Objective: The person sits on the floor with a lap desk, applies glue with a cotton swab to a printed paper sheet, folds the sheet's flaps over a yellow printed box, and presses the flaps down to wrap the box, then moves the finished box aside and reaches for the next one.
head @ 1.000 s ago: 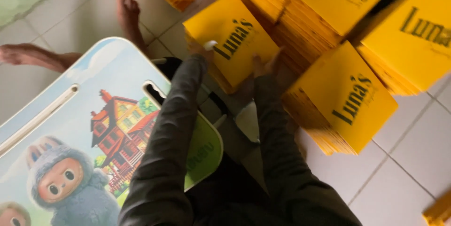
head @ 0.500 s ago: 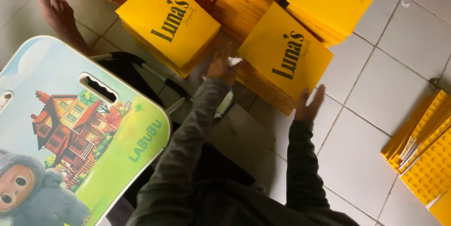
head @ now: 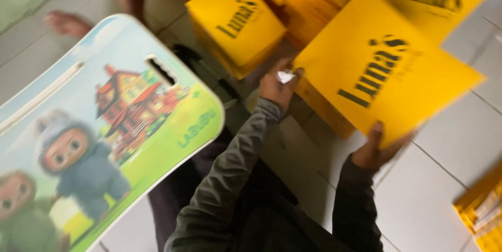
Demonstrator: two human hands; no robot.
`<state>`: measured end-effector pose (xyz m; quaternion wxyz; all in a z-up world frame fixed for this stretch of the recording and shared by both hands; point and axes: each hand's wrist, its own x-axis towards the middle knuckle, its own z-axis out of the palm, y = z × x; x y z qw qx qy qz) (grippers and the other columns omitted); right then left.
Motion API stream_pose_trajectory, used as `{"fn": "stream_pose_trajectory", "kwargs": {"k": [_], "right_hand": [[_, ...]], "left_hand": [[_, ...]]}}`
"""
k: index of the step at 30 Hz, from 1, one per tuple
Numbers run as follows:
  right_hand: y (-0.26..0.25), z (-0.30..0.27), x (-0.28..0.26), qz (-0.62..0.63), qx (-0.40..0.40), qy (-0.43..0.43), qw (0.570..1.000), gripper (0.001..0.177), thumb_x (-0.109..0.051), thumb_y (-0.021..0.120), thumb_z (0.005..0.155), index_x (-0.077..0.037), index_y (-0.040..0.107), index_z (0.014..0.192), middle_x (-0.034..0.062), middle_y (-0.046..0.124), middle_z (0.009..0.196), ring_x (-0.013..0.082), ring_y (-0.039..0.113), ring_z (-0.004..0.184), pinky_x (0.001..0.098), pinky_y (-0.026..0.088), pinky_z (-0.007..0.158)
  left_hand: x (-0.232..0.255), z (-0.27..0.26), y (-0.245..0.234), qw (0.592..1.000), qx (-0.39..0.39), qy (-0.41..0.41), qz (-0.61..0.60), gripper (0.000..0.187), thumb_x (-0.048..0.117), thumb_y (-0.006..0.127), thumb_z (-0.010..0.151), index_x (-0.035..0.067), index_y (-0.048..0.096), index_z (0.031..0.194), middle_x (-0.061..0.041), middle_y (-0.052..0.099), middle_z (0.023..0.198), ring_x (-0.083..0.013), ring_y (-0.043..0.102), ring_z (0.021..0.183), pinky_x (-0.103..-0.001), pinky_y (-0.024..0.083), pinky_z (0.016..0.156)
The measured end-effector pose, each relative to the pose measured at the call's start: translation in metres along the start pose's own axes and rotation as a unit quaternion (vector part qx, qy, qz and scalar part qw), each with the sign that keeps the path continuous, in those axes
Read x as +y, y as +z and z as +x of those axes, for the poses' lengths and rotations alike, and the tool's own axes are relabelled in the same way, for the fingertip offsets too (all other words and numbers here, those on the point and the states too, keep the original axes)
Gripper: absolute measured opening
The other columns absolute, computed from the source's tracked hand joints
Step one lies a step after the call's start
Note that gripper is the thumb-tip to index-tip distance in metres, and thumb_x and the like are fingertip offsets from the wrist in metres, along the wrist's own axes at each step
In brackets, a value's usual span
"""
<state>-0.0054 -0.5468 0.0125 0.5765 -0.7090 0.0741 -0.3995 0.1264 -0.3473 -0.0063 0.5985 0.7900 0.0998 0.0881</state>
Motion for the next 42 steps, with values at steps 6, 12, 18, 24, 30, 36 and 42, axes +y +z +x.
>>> {"fn": "stream_pose_trajectory", "kwargs": {"k": [6,12,18,24,30,36,42], "right_hand": [[0.104,-0.030,-0.103,0.151,-0.094,-0.117,0.977,0.052,-0.008,0.052,0.107,0.001,0.028,0.153,0.0273,0.039,0.153,0.0400,0.045,0.138,0.0470,0.040,0.120],[0.269,-0.065,-0.142,0.247,-0.332,-0.564,0.715,0.026,-0.015,0.061,0.103,-0.023,0.081,0.117,0.0154,0.073,0.127,0.0476,0.063,0.123,0.0588,0.050,0.107],[0.279,-0.063,-0.098,0.093,-0.714,-0.343,0.603,0.076,-0.033,0.072,0.086,-0.024,0.048,0.157,0.0151,0.024,0.171,0.0344,0.020,0.156,0.0524,0.015,0.123],[0.326,-0.075,-0.082,0.025,-0.631,-0.257,0.731,0.052,-0.036,0.050,0.109,-0.002,0.055,0.148,0.0299,0.043,0.155,0.0551,0.044,0.136,0.0685,0.038,0.110],[0.278,-0.073,-0.099,0.178,-0.587,-0.224,0.757,0.029,-0.018,0.062,0.099,0.002,0.073,0.117,0.0200,0.067,0.123,0.0398,0.060,0.128,0.0517,0.043,0.114],[0.216,-0.084,-0.073,0.161,-0.739,-0.113,0.644,0.039,-0.027,0.054,0.101,-0.009,0.085,0.088,0.0088,0.079,0.098,0.0264,0.074,0.093,0.0424,0.057,0.088],[0.213,-0.115,-0.076,-0.077,-0.610,-0.452,0.646,0.031,-0.023,0.066,0.097,-0.017,0.071,0.126,0.0055,0.057,0.099,0.0275,0.064,0.088,0.0411,0.053,0.079]], "left_hand": [[0.009,-0.032,-0.210,0.935,0.038,0.239,-0.260,0.061,0.017,0.064,0.096,0.000,0.043,0.151,-0.009,0.072,0.104,-0.0103,0.060,0.078,-0.022,0.049,0.074],[-0.021,-0.130,-0.448,0.929,0.328,0.152,0.084,0.038,0.032,0.050,0.111,0.008,0.059,0.139,-0.015,0.068,0.126,-0.0231,0.061,0.120,-0.038,0.054,0.093],[-0.075,-0.142,-0.460,0.927,0.158,0.094,0.328,0.061,0.016,0.071,0.087,0.039,0.058,0.142,-0.005,0.052,0.150,-0.0365,0.060,0.124,-0.050,0.051,0.102],[-0.087,-0.096,-0.463,0.881,0.046,0.184,0.434,0.087,-0.012,0.064,0.068,0.027,0.056,0.145,-0.005,0.044,0.154,-0.0360,0.058,0.127,-0.065,0.046,0.104],[-0.102,-0.074,-0.472,0.894,0.035,0.274,0.353,0.052,0.013,0.078,0.084,0.018,0.065,0.133,-0.008,0.060,0.136,-0.0335,0.066,0.114,-0.055,0.050,0.098],[-0.109,-0.052,-0.471,0.958,0.032,0.230,0.166,0.028,0.028,0.080,0.088,0.017,0.076,0.113,-0.005,0.074,0.109,-0.0324,0.071,0.100,-0.045,0.053,0.093],[-0.131,-0.004,-0.428,0.886,0.342,-0.143,0.279,0.035,0.048,0.070,0.082,0.034,0.043,0.099,-0.009,0.072,0.077,-0.0388,0.074,0.077,-0.053,0.056,0.080]]}}
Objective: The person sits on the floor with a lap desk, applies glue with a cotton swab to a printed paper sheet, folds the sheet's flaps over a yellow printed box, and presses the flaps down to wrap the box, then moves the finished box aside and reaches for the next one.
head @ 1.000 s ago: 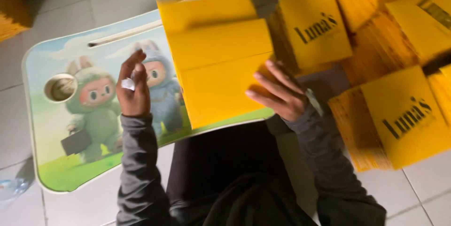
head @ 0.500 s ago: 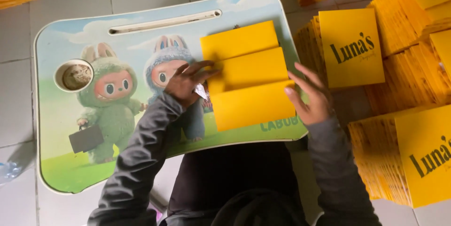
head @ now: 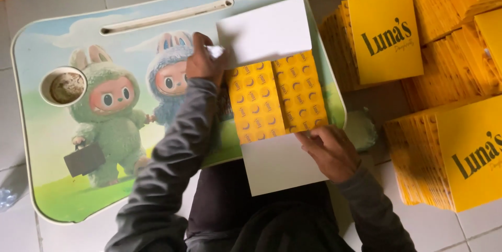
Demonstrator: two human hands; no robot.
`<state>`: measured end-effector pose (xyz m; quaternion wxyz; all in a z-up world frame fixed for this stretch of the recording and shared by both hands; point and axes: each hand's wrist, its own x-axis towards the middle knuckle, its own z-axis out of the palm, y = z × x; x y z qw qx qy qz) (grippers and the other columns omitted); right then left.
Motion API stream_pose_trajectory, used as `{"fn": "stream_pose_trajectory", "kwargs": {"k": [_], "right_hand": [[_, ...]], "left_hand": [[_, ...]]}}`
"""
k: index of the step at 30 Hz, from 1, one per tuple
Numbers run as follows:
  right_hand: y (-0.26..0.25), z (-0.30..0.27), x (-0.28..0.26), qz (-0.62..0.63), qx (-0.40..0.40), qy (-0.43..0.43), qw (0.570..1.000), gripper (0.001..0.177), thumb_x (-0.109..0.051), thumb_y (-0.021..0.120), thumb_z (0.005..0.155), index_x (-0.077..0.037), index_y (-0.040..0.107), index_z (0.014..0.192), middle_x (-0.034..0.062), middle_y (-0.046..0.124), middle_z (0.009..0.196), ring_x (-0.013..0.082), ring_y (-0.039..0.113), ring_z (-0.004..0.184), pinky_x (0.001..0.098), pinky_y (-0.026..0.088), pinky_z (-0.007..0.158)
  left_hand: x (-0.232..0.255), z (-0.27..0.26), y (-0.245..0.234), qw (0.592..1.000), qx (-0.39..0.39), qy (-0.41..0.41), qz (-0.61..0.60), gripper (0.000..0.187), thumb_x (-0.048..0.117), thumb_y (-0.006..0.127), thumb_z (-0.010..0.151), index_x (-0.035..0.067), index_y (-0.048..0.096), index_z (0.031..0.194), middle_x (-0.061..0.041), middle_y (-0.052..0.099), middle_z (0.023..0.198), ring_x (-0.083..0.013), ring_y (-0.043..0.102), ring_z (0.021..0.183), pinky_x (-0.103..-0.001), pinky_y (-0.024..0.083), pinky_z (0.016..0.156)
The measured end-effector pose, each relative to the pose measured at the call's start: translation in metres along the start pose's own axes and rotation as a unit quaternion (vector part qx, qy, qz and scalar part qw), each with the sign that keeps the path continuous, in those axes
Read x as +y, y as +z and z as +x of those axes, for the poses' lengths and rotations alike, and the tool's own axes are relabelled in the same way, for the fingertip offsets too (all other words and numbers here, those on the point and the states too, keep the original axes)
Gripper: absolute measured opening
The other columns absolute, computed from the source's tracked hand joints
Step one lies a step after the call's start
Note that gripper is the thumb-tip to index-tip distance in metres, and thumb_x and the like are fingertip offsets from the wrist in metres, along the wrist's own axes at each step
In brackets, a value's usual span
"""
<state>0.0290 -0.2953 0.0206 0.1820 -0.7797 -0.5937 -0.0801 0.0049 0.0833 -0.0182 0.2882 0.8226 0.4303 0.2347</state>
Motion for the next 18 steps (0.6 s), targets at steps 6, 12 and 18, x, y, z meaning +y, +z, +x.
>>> {"fn": "stream_pose_trajectory", "kwargs": {"k": [6,12,18], "right_hand": [[-0.015,0.001,-0.012,-0.068,0.093,0.167,0.979,0.112,-0.060,0.072,0.084,0.004,0.026,0.164,-0.0048,0.060,0.075,0.0137,0.061,0.065,0.0262,0.052,0.066],[-0.028,0.011,0.016,0.126,-0.100,0.400,0.902,0.131,-0.066,0.080,0.071,-0.009,0.014,0.168,0.0059,0.062,0.055,0.0268,0.059,0.045,0.0332,0.041,0.049],[-0.009,-0.006,0.025,0.207,-0.049,0.454,0.865,0.128,-0.059,0.088,0.068,-0.026,0.017,0.169,0.0044,0.059,0.061,0.0222,0.061,0.058,0.0334,0.046,0.061]], "left_hand": [[0.038,-0.041,-0.055,0.959,-0.198,0.201,0.013,0.048,0.068,0.046,0.100,0.032,0.074,0.116,-0.012,0.023,0.161,-0.0431,0.054,0.133,-0.057,0.036,0.115],[0.021,0.042,-0.092,0.852,-0.467,0.061,-0.229,0.107,0.090,0.004,0.085,0.010,0.075,0.075,-0.007,0.061,0.073,-0.0193,0.051,0.073,-0.032,0.037,0.088],[0.007,0.065,-0.106,0.796,-0.453,0.317,0.246,0.036,0.051,0.070,0.080,0.038,0.072,0.113,0.005,0.028,0.170,-0.0432,0.049,0.135,-0.072,0.024,0.111]]}}
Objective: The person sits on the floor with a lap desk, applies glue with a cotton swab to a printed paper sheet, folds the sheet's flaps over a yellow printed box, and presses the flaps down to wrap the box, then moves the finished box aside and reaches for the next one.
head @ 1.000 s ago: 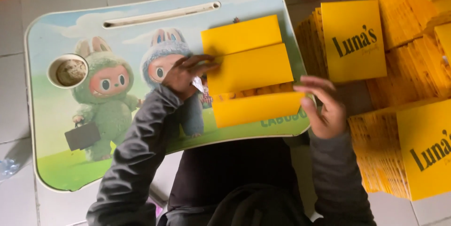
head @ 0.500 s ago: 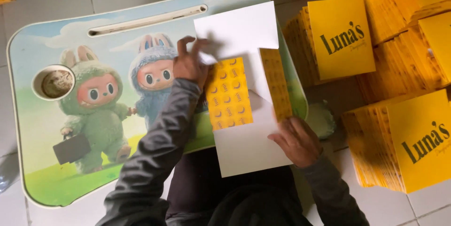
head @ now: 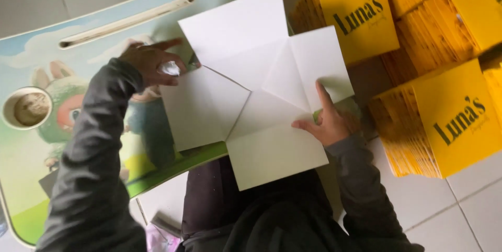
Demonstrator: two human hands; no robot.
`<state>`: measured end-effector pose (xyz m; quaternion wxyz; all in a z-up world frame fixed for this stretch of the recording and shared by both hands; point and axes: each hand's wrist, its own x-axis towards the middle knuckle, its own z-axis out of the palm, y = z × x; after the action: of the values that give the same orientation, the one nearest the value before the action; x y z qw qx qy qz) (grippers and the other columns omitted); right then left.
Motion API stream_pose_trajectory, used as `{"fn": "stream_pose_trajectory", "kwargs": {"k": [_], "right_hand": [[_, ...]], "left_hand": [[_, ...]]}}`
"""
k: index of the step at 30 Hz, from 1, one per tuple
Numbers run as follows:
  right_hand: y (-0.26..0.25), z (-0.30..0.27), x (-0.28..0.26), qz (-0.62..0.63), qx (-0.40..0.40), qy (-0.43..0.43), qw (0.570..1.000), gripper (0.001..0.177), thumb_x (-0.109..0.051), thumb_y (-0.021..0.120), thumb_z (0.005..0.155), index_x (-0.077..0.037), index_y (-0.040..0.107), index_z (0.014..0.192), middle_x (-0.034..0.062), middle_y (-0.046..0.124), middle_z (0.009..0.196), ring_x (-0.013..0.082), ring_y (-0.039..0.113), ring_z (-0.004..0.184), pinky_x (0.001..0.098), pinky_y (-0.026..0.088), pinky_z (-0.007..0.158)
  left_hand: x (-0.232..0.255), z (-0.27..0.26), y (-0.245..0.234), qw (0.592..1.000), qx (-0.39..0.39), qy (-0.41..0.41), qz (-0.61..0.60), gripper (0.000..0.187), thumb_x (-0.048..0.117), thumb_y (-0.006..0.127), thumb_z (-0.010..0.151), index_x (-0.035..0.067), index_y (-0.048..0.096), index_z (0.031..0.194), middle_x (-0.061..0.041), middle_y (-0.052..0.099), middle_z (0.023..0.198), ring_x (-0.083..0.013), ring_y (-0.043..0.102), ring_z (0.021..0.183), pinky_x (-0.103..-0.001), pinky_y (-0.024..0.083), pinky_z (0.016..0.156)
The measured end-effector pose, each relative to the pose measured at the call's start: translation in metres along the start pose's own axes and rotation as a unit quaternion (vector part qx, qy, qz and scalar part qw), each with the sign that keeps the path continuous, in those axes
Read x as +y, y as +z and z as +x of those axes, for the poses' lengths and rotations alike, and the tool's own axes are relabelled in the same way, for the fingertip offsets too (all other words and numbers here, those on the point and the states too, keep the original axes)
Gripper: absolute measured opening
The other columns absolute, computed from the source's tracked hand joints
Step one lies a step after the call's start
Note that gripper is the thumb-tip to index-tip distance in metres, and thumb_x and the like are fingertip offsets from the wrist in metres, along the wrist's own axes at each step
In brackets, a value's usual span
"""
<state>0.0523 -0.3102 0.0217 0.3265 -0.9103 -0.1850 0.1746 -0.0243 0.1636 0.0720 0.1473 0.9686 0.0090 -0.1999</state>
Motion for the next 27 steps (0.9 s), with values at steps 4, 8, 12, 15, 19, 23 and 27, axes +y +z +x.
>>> {"fn": "stream_pose_trajectory", "kwargs": {"k": [4,8,12,15,19,23,27], "right_hand": [[-0.030,-0.035,0.007,0.043,-0.019,-0.006,0.999,0.097,-0.043,0.082,0.083,-0.034,0.030,0.164,0.0072,0.073,0.072,0.0219,0.071,0.068,0.0336,0.059,0.072],[-0.042,-0.079,0.093,0.280,0.163,-0.067,0.944,0.044,-0.008,0.065,0.099,0.000,0.055,0.142,0.0040,0.065,0.084,0.0095,0.056,0.069,0.0199,0.048,0.069],[-0.020,-0.116,0.216,-0.057,0.267,-0.017,0.962,0.049,-0.013,0.077,0.086,0.000,0.067,0.131,0.0157,0.065,0.122,0.0304,0.059,0.107,0.0383,0.049,0.090],[0.043,-0.147,0.337,-0.179,0.198,0.025,0.963,0.100,-0.046,0.080,0.076,0.003,0.040,0.154,0.0283,0.045,0.154,0.0458,0.046,0.137,0.0529,0.038,0.112],[0.043,-0.156,0.285,-0.083,0.160,0.120,0.976,0.102,-0.047,0.087,0.069,0.000,0.045,0.149,0.0229,0.048,0.148,0.0409,0.051,0.131,0.0475,0.044,0.106],[0.013,-0.153,0.269,0.043,0.067,0.307,0.948,0.089,-0.041,0.080,0.074,-0.008,0.049,0.151,0.0134,0.069,0.131,0.0280,0.067,0.113,0.0362,0.050,0.098],[-0.012,-0.170,0.291,-0.019,0.045,0.384,0.922,0.059,-0.035,0.066,0.085,-0.008,0.064,0.138,0.0157,0.071,0.126,0.0329,0.065,0.112,0.0443,0.051,0.097]], "left_hand": [[0.046,-0.016,0.056,0.962,0.144,-0.020,0.233,0.045,0.029,0.072,0.085,0.047,0.059,0.124,0.003,0.047,0.156,-0.0220,0.074,0.087,-0.056,0.036,0.108],[0.112,-0.026,0.079,0.856,0.458,-0.021,0.237,0.031,0.017,0.064,0.104,0.010,0.059,0.134,-0.009,0.070,0.130,-0.0210,0.067,0.111,-0.040,0.038,0.098],[0.124,-0.022,0.106,0.907,0.410,0.027,0.093,0.066,0.054,0.057,0.113,0.001,0.050,0.153,-0.024,0.067,0.143,-0.0398,0.065,0.130,-0.061,0.025,0.111],[0.123,-0.018,0.111,0.910,0.405,0.048,0.075,0.054,0.028,0.081,0.099,-0.004,0.064,0.139,-0.023,0.064,0.141,-0.0391,0.064,0.122,-0.054,0.042,0.110],[0.126,-0.015,0.112,0.909,0.409,0.054,0.060,0.057,0.031,0.085,0.095,-0.004,0.067,0.136,-0.023,0.067,0.139,-0.0417,0.065,0.123,-0.060,0.042,0.112],[0.125,-0.013,0.113,0.921,0.386,0.033,0.043,0.060,0.041,0.075,0.100,-0.001,0.063,0.142,-0.024,0.063,0.145,-0.0427,0.062,0.129,-0.072,0.033,0.111],[0.124,-0.013,0.114,0.923,0.381,0.033,0.040,0.059,0.038,0.075,0.100,0.001,0.061,0.143,-0.024,0.063,0.144,-0.0417,0.062,0.129,-0.072,0.035,0.110]]}}
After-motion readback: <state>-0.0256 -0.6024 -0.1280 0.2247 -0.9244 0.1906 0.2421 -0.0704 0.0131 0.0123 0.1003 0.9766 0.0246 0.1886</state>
